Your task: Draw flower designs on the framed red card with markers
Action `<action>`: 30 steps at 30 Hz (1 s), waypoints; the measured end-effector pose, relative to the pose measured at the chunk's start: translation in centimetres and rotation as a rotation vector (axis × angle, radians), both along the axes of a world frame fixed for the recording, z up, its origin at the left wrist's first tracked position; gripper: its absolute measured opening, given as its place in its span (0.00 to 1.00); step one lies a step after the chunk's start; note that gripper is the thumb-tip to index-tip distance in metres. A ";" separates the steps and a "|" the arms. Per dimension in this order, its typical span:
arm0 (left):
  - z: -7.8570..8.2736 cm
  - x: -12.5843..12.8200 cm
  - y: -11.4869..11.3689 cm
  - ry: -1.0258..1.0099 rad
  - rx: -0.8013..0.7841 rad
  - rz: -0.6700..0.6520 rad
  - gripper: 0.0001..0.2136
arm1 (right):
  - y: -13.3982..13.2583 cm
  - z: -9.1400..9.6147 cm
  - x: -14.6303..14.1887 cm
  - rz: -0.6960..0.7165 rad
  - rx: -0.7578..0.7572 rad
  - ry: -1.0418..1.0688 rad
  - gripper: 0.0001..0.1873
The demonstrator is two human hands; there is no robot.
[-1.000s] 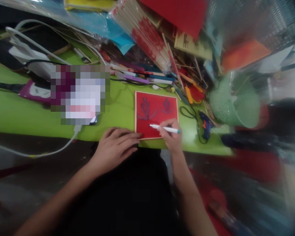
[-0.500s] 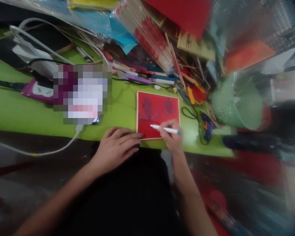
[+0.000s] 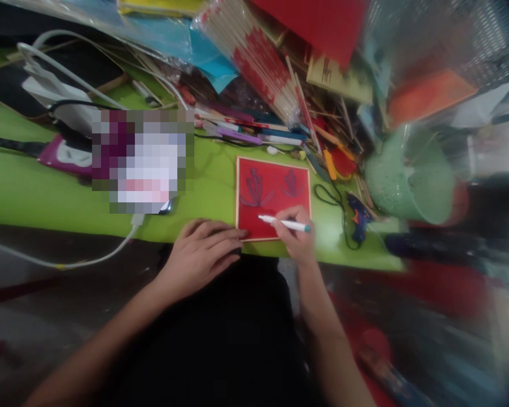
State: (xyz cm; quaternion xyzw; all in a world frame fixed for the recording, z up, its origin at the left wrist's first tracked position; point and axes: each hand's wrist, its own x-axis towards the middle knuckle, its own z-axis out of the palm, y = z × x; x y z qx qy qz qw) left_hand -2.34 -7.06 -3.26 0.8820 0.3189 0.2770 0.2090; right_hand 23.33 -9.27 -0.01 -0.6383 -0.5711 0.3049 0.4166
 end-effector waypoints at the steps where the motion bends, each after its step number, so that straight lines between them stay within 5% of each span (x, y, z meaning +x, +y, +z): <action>1: 0.0 0.0 0.0 -0.001 -0.001 -0.001 0.09 | 0.0 0.0 0.0 0.003 -0.002 0.000 0.07; 30: 0.2 0.0 0.1 -0.013 -0.012 -0.004 0.08 | -0.3 -0.4 0.2 0.022 -0.028 0.067 0.05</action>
